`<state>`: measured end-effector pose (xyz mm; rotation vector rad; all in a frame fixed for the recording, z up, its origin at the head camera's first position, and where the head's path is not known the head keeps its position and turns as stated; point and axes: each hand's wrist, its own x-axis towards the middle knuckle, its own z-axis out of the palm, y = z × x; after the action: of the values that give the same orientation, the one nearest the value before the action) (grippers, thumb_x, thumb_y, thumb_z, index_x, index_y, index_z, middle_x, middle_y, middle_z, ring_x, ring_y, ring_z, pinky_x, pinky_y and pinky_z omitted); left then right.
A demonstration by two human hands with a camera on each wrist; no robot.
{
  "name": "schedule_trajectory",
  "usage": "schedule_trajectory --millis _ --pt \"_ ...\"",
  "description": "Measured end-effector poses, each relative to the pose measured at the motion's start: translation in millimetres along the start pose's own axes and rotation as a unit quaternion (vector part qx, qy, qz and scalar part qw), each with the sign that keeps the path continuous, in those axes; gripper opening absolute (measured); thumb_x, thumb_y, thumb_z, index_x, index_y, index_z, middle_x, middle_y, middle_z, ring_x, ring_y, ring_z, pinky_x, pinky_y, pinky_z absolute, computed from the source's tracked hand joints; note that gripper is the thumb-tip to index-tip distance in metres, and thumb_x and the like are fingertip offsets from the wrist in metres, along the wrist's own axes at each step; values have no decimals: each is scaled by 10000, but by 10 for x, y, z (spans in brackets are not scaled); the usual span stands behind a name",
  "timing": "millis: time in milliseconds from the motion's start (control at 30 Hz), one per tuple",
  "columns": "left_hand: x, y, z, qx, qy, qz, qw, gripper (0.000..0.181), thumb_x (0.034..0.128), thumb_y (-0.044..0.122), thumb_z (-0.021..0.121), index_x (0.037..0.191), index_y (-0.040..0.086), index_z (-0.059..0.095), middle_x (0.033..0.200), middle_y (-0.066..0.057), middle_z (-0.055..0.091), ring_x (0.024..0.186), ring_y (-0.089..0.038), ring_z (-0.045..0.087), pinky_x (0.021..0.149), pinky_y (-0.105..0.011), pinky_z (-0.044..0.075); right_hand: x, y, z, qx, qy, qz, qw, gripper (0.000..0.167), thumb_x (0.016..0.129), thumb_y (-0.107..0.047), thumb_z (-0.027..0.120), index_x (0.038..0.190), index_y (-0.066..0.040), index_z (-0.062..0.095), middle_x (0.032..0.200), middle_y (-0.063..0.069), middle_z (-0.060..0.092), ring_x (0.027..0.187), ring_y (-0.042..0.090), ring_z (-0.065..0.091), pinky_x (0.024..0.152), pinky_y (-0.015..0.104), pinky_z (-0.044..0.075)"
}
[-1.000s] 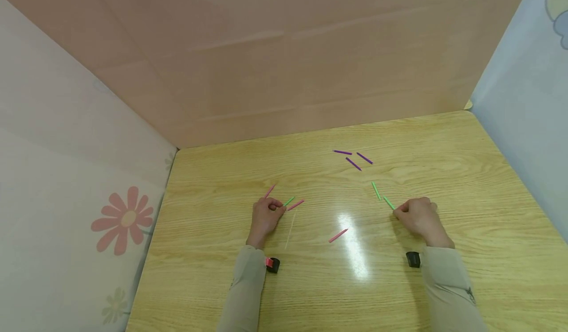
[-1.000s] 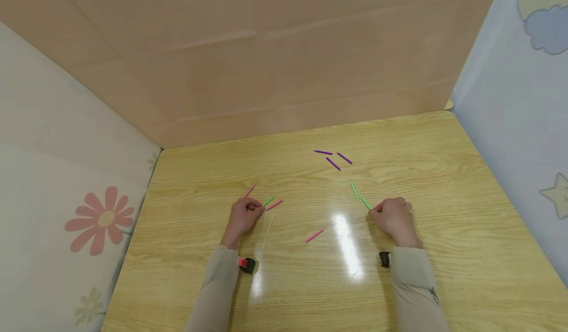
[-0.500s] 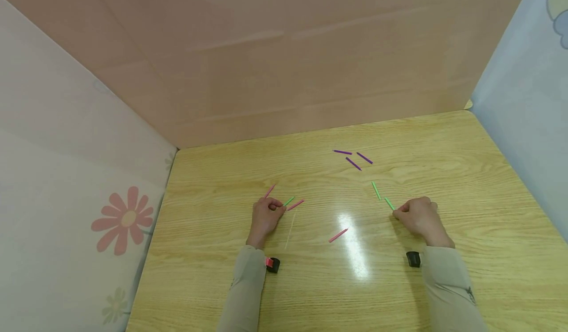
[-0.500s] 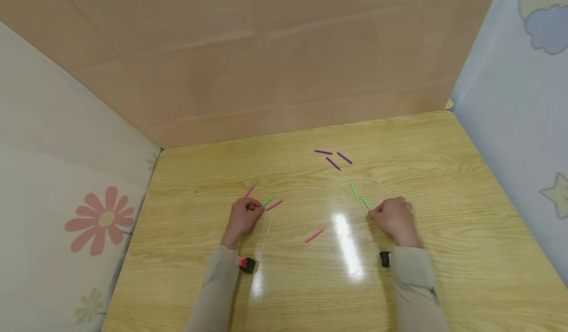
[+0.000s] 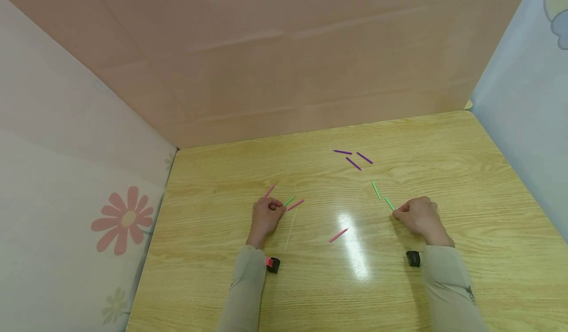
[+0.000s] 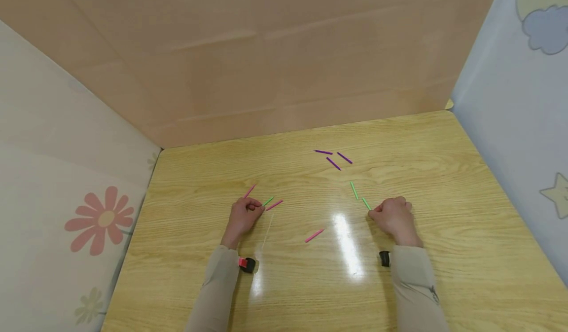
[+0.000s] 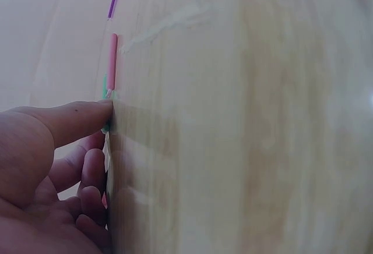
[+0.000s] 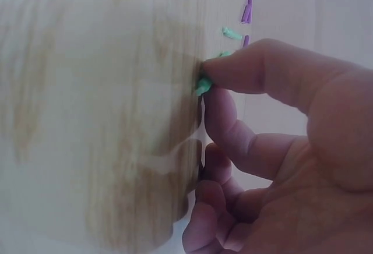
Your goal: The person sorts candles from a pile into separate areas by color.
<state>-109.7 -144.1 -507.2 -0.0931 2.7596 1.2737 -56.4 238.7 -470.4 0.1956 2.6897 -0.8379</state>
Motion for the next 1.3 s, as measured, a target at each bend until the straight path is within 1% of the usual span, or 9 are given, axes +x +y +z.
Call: schedule_trajectory --millis 167,333,533,767,967,1067,1167,1233,1300 --pt "2 8 -3 -21 -23 -44 10000 107 848 182 727 850 78 703 862 -81 585 940 -264 477 869 -420 378 4 1 0 -7 20 -51 10000 284 880 -225 581 850 21 720 1062 375 489 902 467 369 748 493 332" --pt "3 12 -2 -9 -23 -84 10000 107 849 186 726 845 82 701 861 -78 581 935 -258 473 868 -413 373 3 -1 4 28 -10 -44 10000 288 883 -222 571 845 27 712 1084 397 450 902 471 356 749 501 326" --pt "-7 14 0 -2 -15 -102 9999 109 848 184 727 844 79 700 855 -78 577 921 -253 472 851 -400 371 5 3 10 36 10 -79 10000 292 880 -224 568 839 24 716 1103 411 453 918 481 362 786 538 309" --pt "-8 24 -5 -29 -21 -69 10000 109 847 178 727 850 72 701 854 -86 577 920 -261 473 875 -415 366 6 12 0 200 -40 32 9998 326 891 -244 557 877 45 708 1151 427 408 945 490 339 770 529 329" --pt "-6 26 -9 -17 -14 -43 10000 110 843 180 728 849 73 702 851 -86 575 899 -248 466 846 -396 364 6 5 -15 263 12 13 9997 339 899 -241 546 940 61 695 1101 373 487 932 465 363 762 500 325" --pt "-5 23 -10 -8 -15 -29 10000 109 844 182 728 850 75 703 853 -86 577 890 -241 465 850 -394 362 4 -3 -24 294 117 -67 9995 355 914 -232 523 996 88 654 1074 351 532 989 506 364 819 549 299" --pt "-7 22 -11 3 -15 -12 10000 110 845 184 728 851 77 704 852 -85 578 881 -234 465 857 -399 361 2 -21 -32 394 296 -203 9986 361 923 -211 497 1041 114 598 1080 358 541 1070 550 339 888 619 252" --pt "-10 25 -13 6 -13 -2 10000 109 845 183 727 851 77 703 852 -85 578 877 -232 464 859 -400 361 2 -39 -36 457 437 -330 9975 354 924 -196 489 1059 118 581 1094 364 541 1091 552 343 917 642 229" --pt "-12 27 -13 15 -9 7 10000 110 846 184 727 851 77 703 851 -85 578 875 -231 465 855 -401 362 -2 -69 -35 564 539 -441 9960 348 930 -189 487 1078 113 575 1124 370 526 1099 535 354 919 643 241"
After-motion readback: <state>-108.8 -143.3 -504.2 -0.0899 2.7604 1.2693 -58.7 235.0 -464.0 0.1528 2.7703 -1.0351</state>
